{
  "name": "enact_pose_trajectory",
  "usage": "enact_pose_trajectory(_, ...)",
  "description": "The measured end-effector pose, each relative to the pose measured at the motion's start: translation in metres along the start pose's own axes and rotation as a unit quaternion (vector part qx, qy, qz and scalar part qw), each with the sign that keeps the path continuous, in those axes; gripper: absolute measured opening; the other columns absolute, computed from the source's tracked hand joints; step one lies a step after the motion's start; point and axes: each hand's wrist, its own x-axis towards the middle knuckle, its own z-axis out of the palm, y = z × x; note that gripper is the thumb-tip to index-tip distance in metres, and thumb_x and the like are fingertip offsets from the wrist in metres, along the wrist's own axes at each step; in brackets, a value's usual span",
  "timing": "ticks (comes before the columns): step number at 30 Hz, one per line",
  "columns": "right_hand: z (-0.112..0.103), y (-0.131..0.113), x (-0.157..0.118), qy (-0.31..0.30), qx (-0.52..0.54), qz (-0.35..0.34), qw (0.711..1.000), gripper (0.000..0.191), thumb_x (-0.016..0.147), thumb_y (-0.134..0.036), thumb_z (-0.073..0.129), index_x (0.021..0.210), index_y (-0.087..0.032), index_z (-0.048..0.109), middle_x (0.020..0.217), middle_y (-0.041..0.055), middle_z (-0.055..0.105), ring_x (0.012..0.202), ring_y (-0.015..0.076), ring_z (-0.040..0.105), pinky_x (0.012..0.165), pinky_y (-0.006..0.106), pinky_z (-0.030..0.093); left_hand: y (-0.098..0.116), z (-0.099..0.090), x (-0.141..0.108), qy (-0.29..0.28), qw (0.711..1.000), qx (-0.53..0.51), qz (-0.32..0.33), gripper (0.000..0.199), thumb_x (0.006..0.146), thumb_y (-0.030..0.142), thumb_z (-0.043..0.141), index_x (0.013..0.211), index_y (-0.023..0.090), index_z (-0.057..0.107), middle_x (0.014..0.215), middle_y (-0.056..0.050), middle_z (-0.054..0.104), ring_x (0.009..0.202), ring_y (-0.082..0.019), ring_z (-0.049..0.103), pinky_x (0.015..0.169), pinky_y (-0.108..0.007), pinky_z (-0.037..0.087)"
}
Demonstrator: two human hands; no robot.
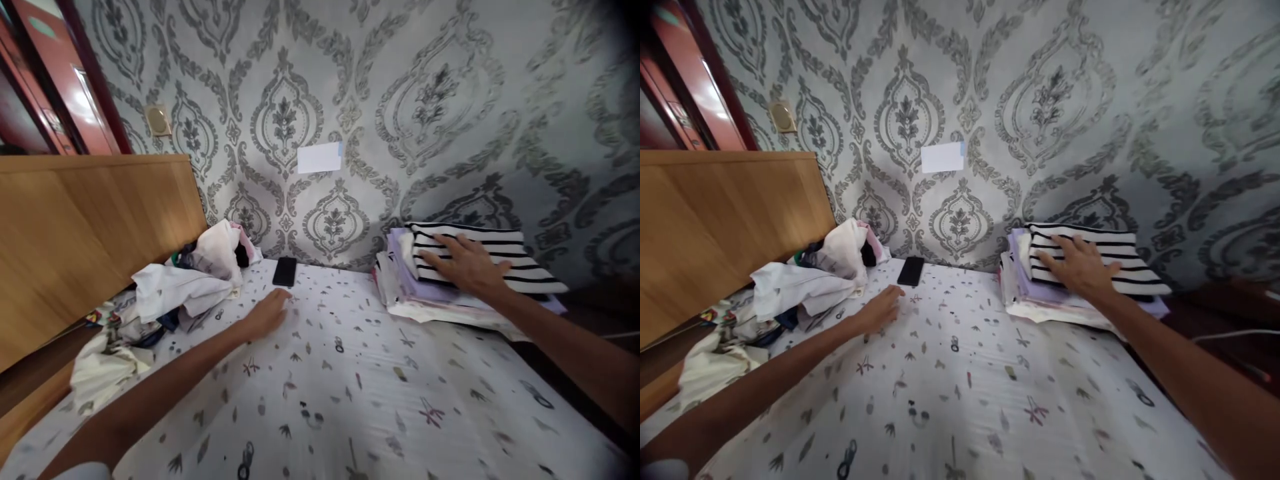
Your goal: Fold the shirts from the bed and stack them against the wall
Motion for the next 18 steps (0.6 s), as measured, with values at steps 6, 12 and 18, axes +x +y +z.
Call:
enact_pose_trajectory(6, 0.003, 0.000, -0.002, 0.031, -0.005, -0.004, 1.000, 0.061, 0.100, -0.057, 0.030, 0.149, -0.023, 0.043, 0.157, 0.0223, 0.038, 0.146, 0.0353, 0.030, 0.105, 0.072, 0.024, -0.073, -0.028, 0.008, -0.007, 0.979, 0.157, -0.126, 0.036, 0.089, 0.009, 0.044, 0.123, 0.013, 0.056, 0.130, -0.020, 0.056, 0.124, -0.032, 0.053, 0.102, -0.048, 0.047)
enact_pose_trajectory(12, 0.000, -0.011, -0.004, 0.045, -0.001, 0.029, 0.999, 0.057, 0.099, -0.051, 0.030, 0.148, -0.024, 0.042, 0.154, 0.0229, 0.043, 0.144, 0.0357, 0.034, 0.104, 0.071, 0.027, -0.113, -0.049, 0.045, -0.025, 0.967, 0.213, -0.141, 0.028, 0.093, 0.015, 0.048, 0.114, 0.012, 0.066, 0.123, -0.022, 0.065, 0.124, -0.034, 0.056, 0.101, -0.048, 0.045)
enact_pose_trajectory(18, -0.004, -0.005, -0.010, 0.070, -0.005, 0.015, 0.997, 0.055, 0.095, -0.045, 0.031, 0.142, -0.021, 0.046, 0.147, 0.0219, 0.050, 0.139, 0.0364, 0.042, 0.104, 0.067, 0.033, -0.152, -0.089, 0.052, -0.005, 0.946, 0.231, -0.228, 0.016, 0.084, 0.013, 0.058, 0.084, 0.009, 0.073, 0.092, -0.025, 0.073, 0.105, -0.040, 0.067, 0.092, -0.050, 0.046)
